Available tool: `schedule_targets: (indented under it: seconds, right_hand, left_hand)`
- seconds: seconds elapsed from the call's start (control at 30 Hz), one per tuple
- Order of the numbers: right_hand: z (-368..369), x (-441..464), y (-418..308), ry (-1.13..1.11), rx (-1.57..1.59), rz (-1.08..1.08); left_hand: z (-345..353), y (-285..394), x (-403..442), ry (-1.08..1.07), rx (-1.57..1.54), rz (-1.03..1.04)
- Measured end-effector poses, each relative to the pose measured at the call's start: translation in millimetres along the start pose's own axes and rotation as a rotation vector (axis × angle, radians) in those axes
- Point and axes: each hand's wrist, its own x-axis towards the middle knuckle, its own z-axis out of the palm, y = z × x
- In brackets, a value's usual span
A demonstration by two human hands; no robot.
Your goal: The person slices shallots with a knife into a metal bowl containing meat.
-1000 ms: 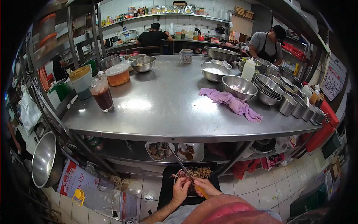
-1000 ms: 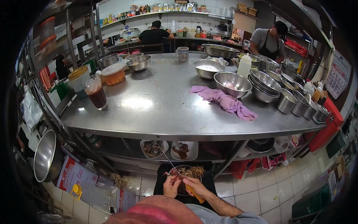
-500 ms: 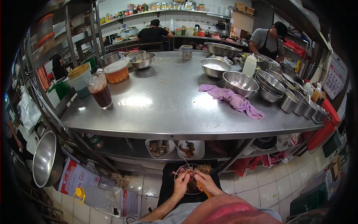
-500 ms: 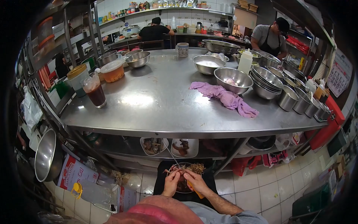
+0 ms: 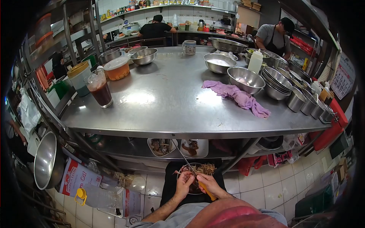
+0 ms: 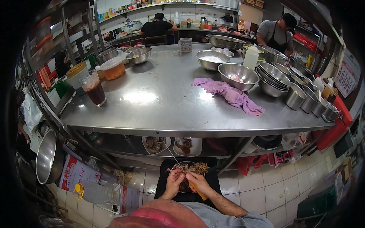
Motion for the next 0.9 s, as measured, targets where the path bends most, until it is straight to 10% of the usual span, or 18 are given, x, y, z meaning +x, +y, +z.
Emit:
schedule_targets:
  seconds: [0.9]
  right_hand:
    - [-11, 2, 1, 0.121, -0.139, -0.003]
  left_hand:
    - [-5, 17, -1, 0.085, -0.366, -0.168]
